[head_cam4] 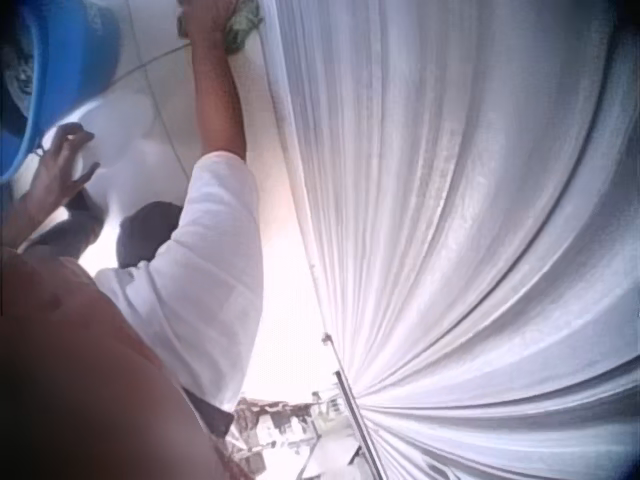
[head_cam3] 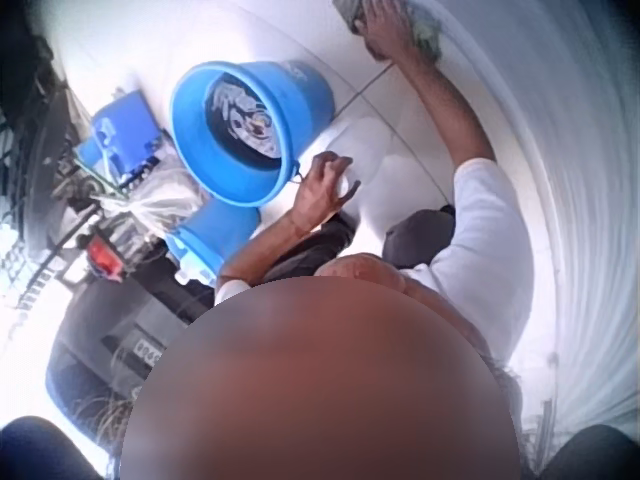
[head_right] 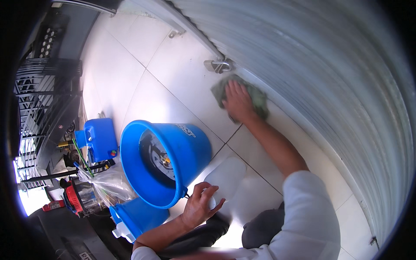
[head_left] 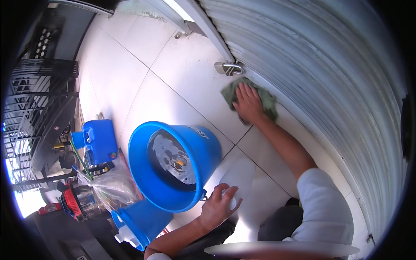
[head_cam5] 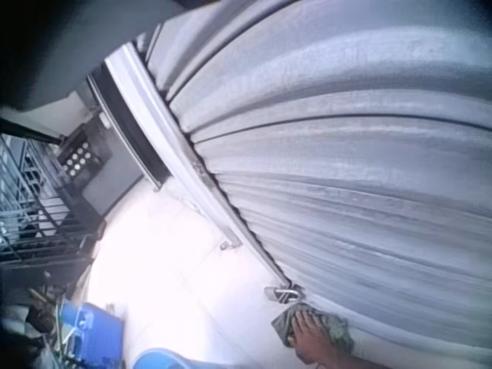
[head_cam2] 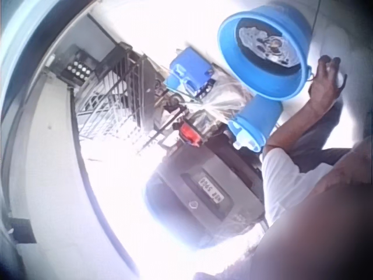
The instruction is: The person kneels on a tiled floor and wipes the surface near a metal shutter door using a cloth and a sponge. They repeatedly dip the cloth into a blue bucket of water, wring it out, and scrub the floor and door threshold. A white bottle is also handled and placed on the floor.
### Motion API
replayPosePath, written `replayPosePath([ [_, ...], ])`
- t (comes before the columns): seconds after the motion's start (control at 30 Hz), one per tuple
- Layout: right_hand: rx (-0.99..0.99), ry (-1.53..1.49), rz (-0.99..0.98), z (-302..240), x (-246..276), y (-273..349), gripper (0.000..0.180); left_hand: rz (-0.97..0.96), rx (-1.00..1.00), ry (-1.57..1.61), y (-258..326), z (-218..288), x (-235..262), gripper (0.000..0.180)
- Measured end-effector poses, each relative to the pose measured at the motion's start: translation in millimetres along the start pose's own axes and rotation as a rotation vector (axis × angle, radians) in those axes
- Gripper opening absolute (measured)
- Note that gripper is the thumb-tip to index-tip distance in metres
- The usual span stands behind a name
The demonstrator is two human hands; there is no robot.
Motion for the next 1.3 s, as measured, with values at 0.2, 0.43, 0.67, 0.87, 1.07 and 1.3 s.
replayPosePath([
  [0.2,-0.06,0.103,0.033,3.4,-28.2,-19.5,0.049,-0.006,-0.015,0.0,-0.7,-0.7,0.7,0.051],
  [0.43,-0.02,0.189,0.177,11.3,4.1,26.6,0.039,0.035,0.007,0.037,1.2,-4.9,0.9,0.042],
  [0.67,0.006,0.224,0.102,0.8,-13.0,-23.2,0.04,0.015,-0.029,0.022,0.4,-0.3,1.5,0.051],
  [0.87,-0.036,0.182,0.072,16.3,5.7,73.8,0.042,0.016,0.007,0.039,1.3,-2.5,1.4,0.05],
  [1.07,-0.046,0.272,0.091,4.3,-24.1,-29.1,0.039,0.024,-0.027,0.028,-3.9,0.2,2.5,0.051],
  [1.3,-0.004,0.147,0.099,8.1,-4.0,26.4,0.045,0.006,-0.001,0.025,-7.1,1.6,4.6,0.049],
])
Point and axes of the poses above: each hand's wrist, its own y-axis away from the middle knuckle, its own x-axis out of the back of the hand, z = x × y, the point moved 9 cm from there along -y, towards the middle knuckle, and after that the axes turned 3 degrees about -x, right-handed, at the moved point
